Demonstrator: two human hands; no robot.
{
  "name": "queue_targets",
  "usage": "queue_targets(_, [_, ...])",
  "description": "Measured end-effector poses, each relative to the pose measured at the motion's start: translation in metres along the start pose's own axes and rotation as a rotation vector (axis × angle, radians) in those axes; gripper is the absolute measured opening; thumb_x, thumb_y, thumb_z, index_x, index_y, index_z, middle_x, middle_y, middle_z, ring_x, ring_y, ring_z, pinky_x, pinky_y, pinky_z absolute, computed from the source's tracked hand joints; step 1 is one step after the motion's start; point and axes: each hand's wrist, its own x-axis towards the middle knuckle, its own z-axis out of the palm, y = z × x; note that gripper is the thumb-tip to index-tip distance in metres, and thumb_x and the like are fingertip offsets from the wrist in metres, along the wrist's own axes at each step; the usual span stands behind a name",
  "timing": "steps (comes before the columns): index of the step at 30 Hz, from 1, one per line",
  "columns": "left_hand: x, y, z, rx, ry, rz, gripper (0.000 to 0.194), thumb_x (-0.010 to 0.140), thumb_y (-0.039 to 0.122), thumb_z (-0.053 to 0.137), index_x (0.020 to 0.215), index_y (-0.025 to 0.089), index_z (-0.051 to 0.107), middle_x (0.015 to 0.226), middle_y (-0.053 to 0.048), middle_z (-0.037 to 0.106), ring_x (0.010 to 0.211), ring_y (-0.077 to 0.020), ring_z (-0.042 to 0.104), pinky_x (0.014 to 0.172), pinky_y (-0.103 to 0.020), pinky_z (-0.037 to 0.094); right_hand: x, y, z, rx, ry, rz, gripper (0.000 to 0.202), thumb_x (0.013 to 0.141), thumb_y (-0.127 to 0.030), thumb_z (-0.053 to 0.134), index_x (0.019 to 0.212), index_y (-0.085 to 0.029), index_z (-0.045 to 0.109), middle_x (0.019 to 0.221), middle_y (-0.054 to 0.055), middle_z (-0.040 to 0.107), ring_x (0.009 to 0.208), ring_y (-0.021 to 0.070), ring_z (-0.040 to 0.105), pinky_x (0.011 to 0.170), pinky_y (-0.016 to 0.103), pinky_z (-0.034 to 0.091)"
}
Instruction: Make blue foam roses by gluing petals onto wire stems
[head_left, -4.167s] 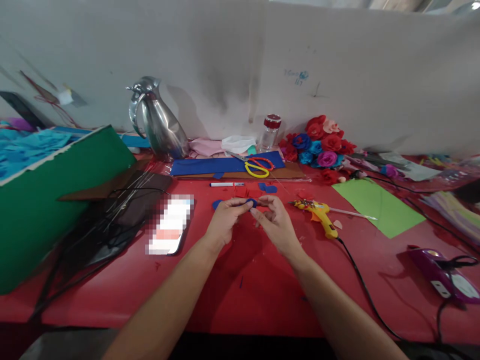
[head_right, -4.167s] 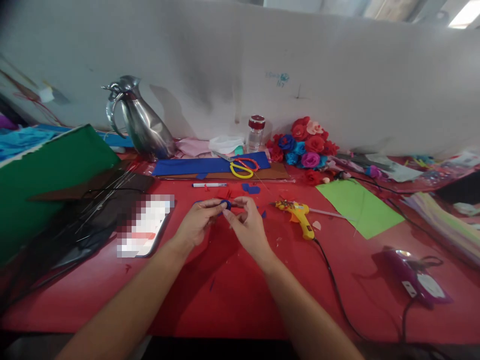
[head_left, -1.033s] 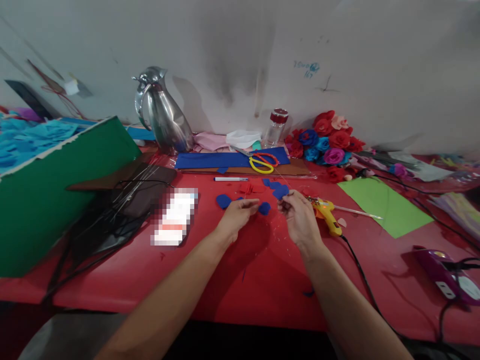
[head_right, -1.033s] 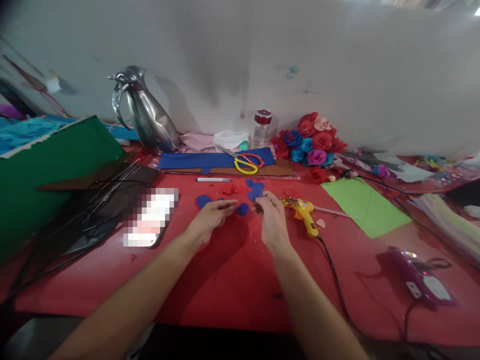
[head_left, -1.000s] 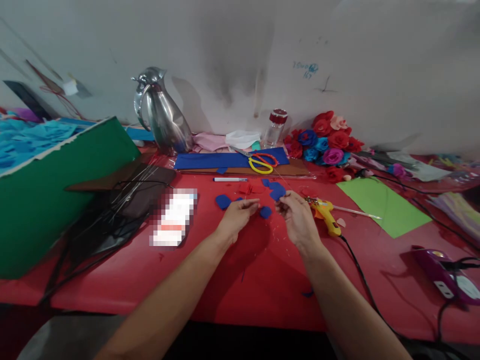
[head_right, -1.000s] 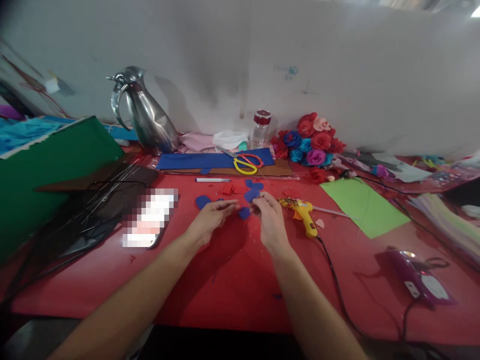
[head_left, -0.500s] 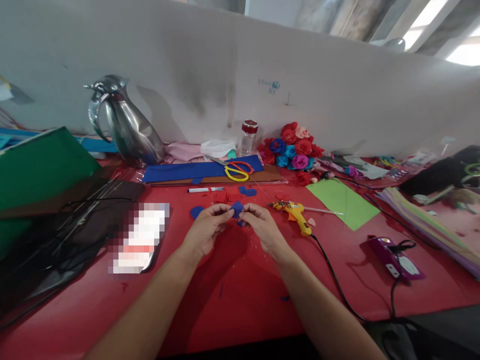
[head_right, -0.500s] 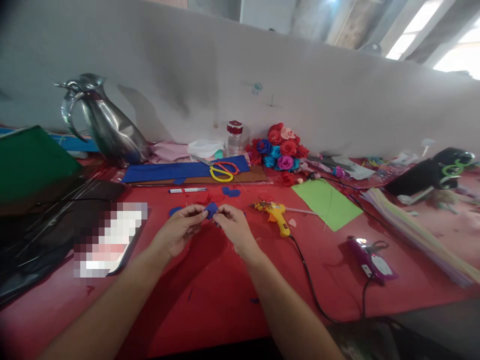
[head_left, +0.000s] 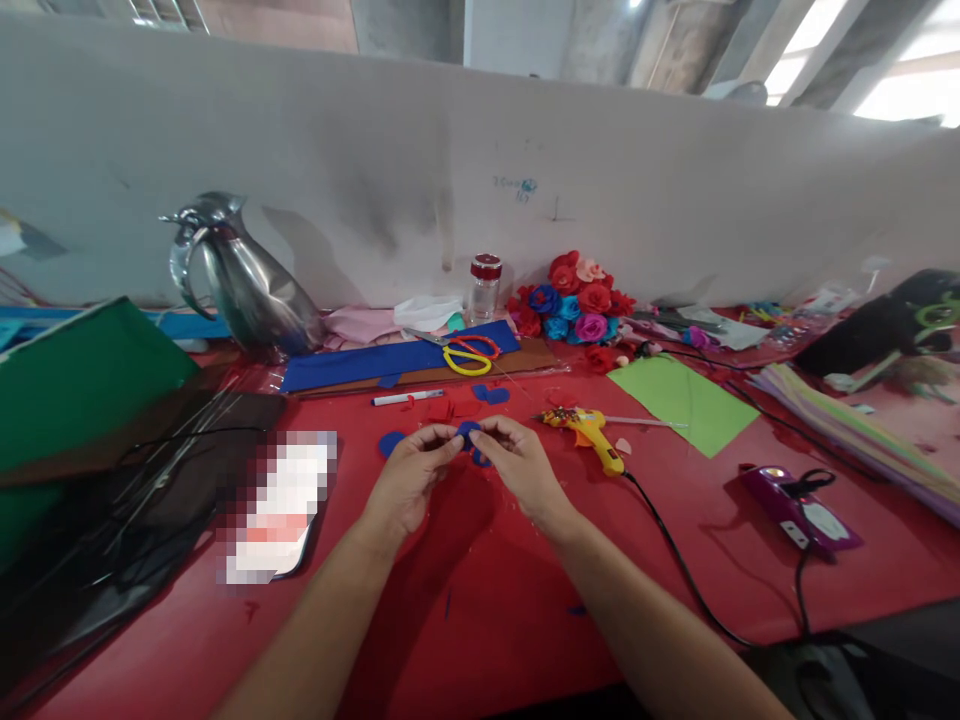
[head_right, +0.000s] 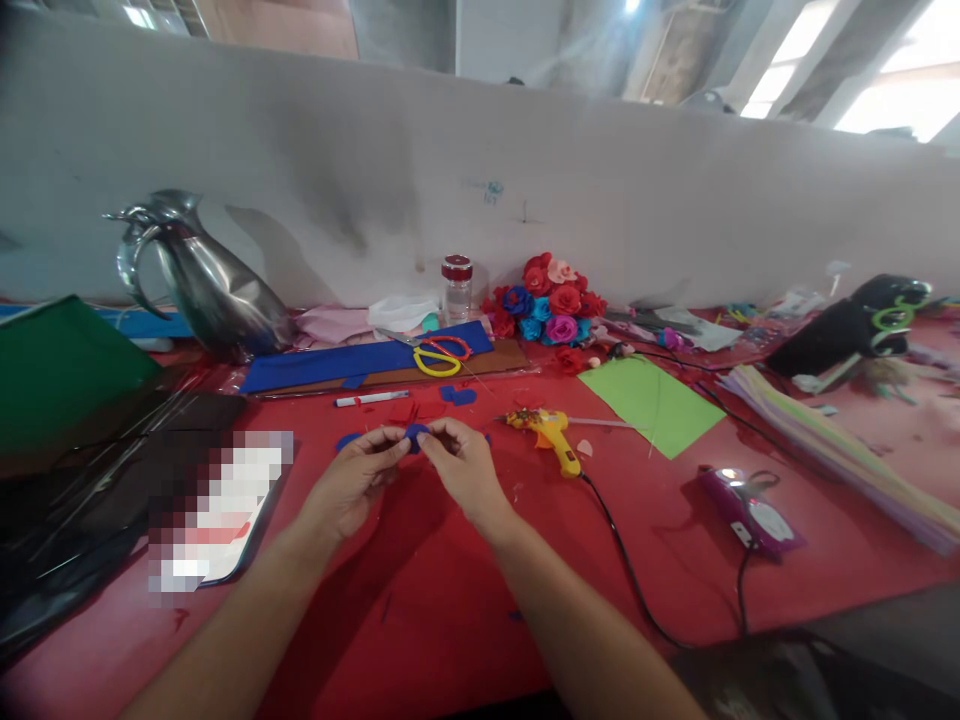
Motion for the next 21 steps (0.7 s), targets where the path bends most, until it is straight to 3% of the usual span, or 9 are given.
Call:
queue_targets(3, [-0.003,0.001,0.004,0.05,0.004,0.055,0.03,0.05,0.026,0.082,0.076,0.018,0.07,0.076,-0.001,0.066,0.064,-0.0099,0.055,0.057,-0.021,0.039,0.002,0.003,-0.001,-0.024,-0.01,0.006,0.017,0.07,-0.037,0.062,0.07,-0.019,0.062,0.066,-0.002,0.059,0.06,0.0119,0.05,0.059,0.025,0.04])
queue_targets(7, [-0.004,0.001,0.005,0.112,0.03,0.129,0.024,0.055,0.028,0.08,0.075,0.016,0.072,0.077,-0.003,0.068,0.071,-0.0136,0.057,0.063,-0.023,0.043,0.0,0.003,-0.001,-0.093,-0.03,-0.027,0.015,0.069,-0.034,0.061,0.068,-0.019,0.062,0.064,-0.002,0.059,0.059,0.0118,0.05,0.058,0.025,0.039])
queue_targets(10, [-0.001,0.001,0.002,0.057,0.045,0.13,0.024,0.053,0.029,0.081,0.07,0.016,0.069,0.068,0.0,0.063,0.058,-0.0091,0.051,0.054,-0.021,0.038,-0.001,0.004,0.0,-0.114,-0.045,-0.053,0.014,0.069,-0.034,0.062,0.069,-0.019,0.061,0.065,-0.002,0.059,0.06,0.0121,0.051,0.059,0.025,0.04])
queue_targets(15, [0.006,0.001,-0.004,-0.1,-0.004,0.01,0.031,0.048,0.029,0.085,0.067,0.017,0.064,0.046,0.01,0.042,0.038,-0.0016,0.024,0.04,-0.018,0.022,0.0,0.007,0.002,-0.121,-0.048,-0.062,0.014,0.07,-0.033,0.061,0.07,-0.019,0.059,0.067,-0.002,0.059,0.062,0.0125,0.053,0.061,0.025,0.041])
queue_targets(18, [0.006,0.0,-0.004,-0.105,-0.011,-0.006,0.033,0.047,0.03,0.086,0.067,0.017,0.064,0.045,0.01,0.041,0.038,-0.0019,0.024,0.04,-0.018,0.022,0.0,0.008,0.002,-0.106,-0.017,-0.066,0.013,0.071,-0.033,0.059,0.07,-0.02,0.057,0.065,-0.003,0.057,0.06,0.0116,0.051,0.058,0.024,0.04])
queue_targets(21, [0.004,0.002,-0.002,-0.044,0.019,0.03,0.034,0.046,0.027,0.086,0.072,0.016,0.067,0.056,0.007,0.053,0.041,-0.0018,0.031,0.041,-0.017,0.024,0.001,0.008,0.0,-0.093,0.004,-0.059,0.012,0.071,-0.032,0.058,0.072,-0.02,0.057,0.064,-0.004,0.056,0.058,0.0106,0.05,0.057,0.024,0.04])
